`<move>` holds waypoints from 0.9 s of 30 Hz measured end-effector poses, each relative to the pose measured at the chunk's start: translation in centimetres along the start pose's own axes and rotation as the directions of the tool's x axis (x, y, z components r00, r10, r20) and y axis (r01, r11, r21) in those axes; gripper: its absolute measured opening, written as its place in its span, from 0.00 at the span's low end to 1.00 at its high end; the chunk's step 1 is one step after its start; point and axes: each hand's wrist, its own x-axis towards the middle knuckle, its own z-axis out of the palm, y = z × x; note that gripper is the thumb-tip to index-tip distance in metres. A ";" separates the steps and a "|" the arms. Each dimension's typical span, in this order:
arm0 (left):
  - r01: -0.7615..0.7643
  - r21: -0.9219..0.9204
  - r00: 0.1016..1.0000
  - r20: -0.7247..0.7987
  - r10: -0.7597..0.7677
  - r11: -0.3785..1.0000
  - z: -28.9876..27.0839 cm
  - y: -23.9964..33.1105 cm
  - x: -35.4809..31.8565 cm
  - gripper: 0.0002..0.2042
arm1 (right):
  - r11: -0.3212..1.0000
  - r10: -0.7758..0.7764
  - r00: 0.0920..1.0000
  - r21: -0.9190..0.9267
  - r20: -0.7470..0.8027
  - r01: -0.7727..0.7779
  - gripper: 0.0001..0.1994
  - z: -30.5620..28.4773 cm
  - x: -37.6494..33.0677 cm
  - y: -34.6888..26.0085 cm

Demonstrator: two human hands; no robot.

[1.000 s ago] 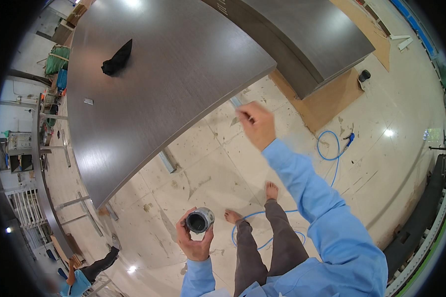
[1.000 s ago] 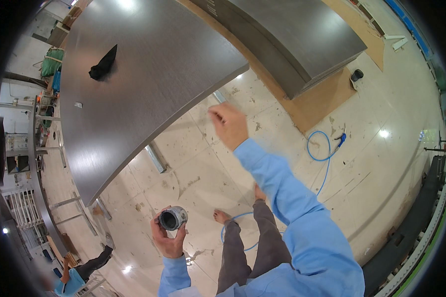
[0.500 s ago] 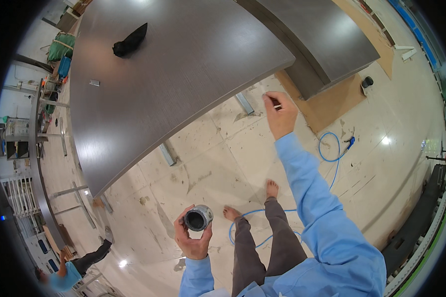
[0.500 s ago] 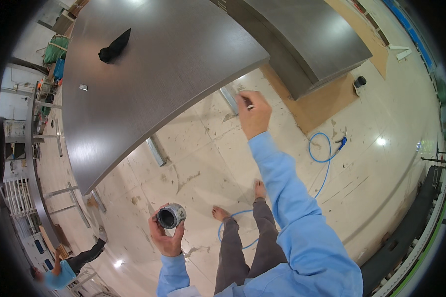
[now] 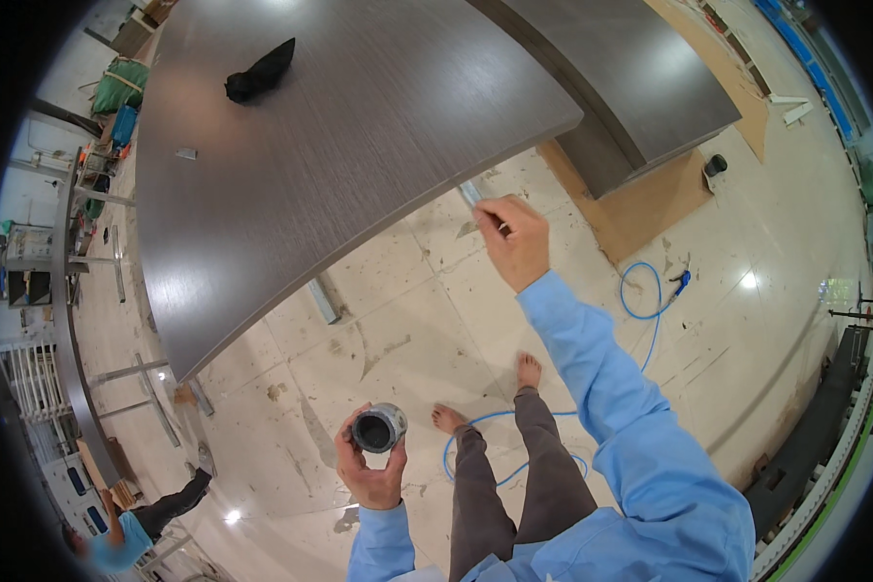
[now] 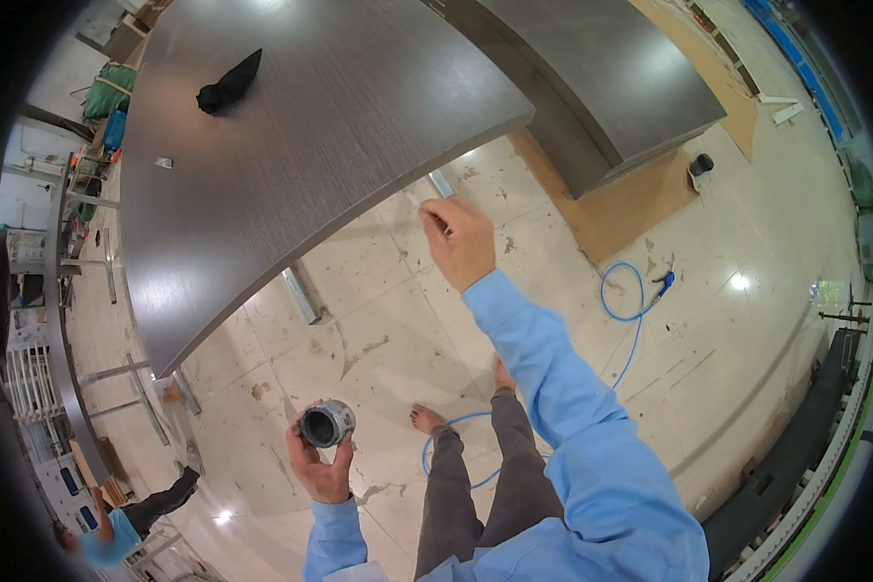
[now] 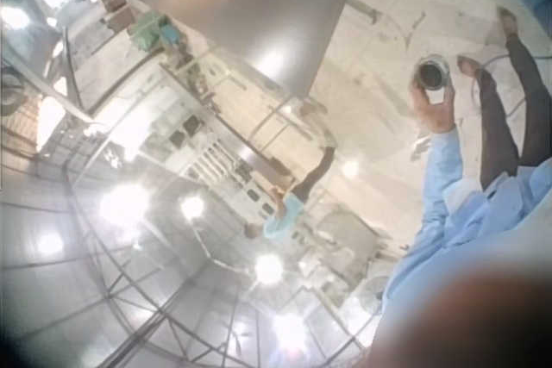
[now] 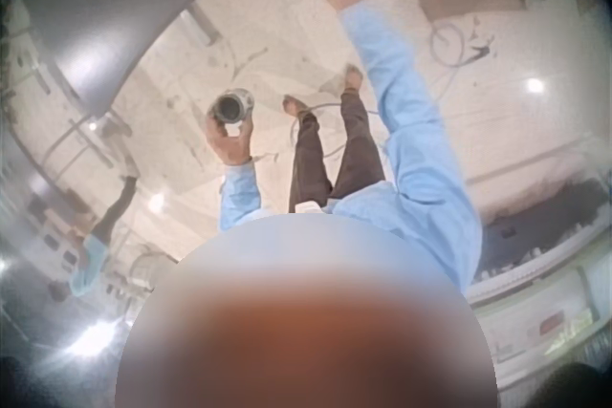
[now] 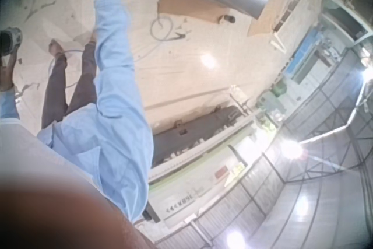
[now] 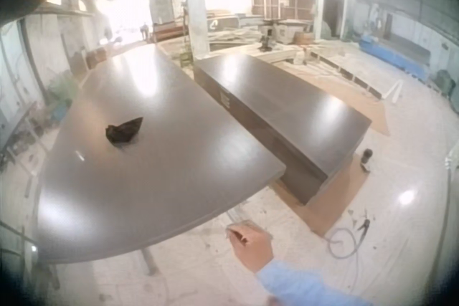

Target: The person mixes a dark substance in a small container using a stick, then applies it to the edges of a large metal sheet. They wipe the applied substance with a black cloth and continue applying it along the edges.

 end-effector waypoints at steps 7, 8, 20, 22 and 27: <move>0.001 -0.019 1.000 0.000 -0.001 1.000 -0.3 -0.1 0.1 0.33 | 0.999 0.037 0.999 0.018 -0.035 -0.036 0.04 -0.8 0.1 0.2; -0.004 0.007 1.000 0.002 0.004 1.000 -0.2 -0.1 0.1 0.33 | 0.999 0.000 0.991 0.048 0.134 -0.006 0.04 -1.1 0.3 0.5; -0.012 0.003 1.000 -0.001 0.012 1.000 -0.2 0.0 0.2 0.32 | 0.999 0.003 0.991 -0.033 0.132 0.002 0.03 0.1 0.2 -1.9; -0.020 -0.020 1.000 -0.007 0.020 1.000 -0.3 0.1 0.1 0.32 | 0.999 0.036 0.994 -0.018 -0.099 -0.038 0.03 -0.1 0.3 -1.5; 0.009 0.004 1.000 0.002 -0.009 1.000 -0.3 0.0 0.0 0.32 | 0.998 -0.066 0.996 -0.021 0.059 0.067 0.05 0.9 -0.6 -0.4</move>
